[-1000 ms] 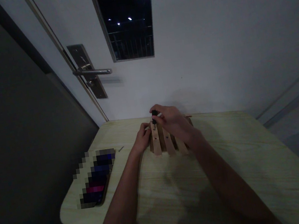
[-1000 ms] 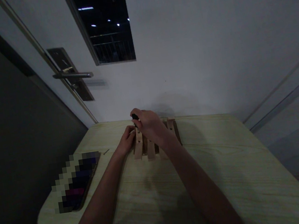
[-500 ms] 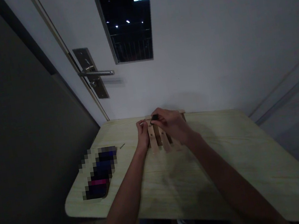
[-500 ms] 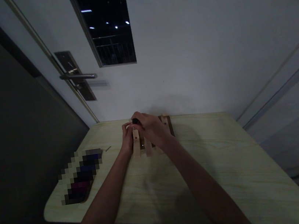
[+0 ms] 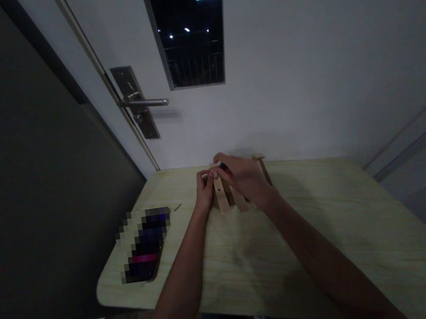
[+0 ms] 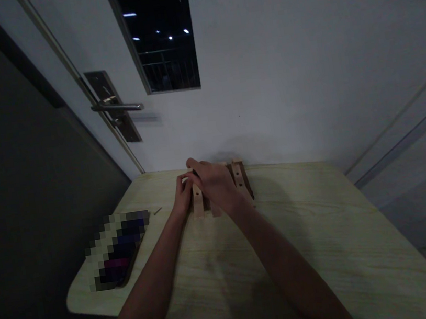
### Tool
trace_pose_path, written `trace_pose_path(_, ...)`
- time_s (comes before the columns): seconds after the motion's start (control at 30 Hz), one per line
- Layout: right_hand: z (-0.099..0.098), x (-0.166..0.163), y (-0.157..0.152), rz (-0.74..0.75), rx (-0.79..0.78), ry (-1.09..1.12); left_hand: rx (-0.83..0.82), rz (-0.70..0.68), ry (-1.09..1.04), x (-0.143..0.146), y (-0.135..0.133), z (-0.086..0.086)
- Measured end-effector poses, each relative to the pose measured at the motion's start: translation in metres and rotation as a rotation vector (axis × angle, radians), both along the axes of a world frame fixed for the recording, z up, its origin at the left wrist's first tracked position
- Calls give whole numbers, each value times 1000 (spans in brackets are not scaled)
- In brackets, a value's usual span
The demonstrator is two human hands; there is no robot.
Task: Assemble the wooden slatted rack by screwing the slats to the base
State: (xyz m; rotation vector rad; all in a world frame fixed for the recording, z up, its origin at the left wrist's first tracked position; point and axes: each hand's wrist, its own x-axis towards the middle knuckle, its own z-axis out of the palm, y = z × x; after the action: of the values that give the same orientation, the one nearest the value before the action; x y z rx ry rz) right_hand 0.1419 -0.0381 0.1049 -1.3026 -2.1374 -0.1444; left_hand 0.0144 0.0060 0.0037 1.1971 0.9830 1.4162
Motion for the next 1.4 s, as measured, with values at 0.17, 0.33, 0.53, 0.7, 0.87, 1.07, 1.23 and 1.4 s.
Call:
trace_pose_path(0.17, -8, 4, 13, 172, -13, 67, 22, 34, 78, -8, 10, -2)
trace_pose_path(0.33, -5, 7, 24, 241, -42, 164, -40, -53, 102, -10, 14, -2)
trace_pose_path(0.53, 0, 7, 33, 258, -109, 292, -65, -120, 59, -9, 13, -4)
trace_pose_path(0.7, -4, 11, 34, 267, -73, 331, -59, -119, 25, -9, 16, -9)
trace_pose_path(0.87, 0, 14, 30, 233, -69, 275, -66, -96, 27, -8, 14, -9)
trace_pose_path(1.07, 1, 13, 31, 120, -63, 279, -69, -94, 18, -8, 12, -7)
trace_pose_path(1.23, -1, 12, 32, 165, -23, 275, -87, -101, 16, -8, 11, -5)
trace_pose_path(1.4, 2, 15, 29, 151, -17, 212, -79, -110, -6, -8, 11, -4)
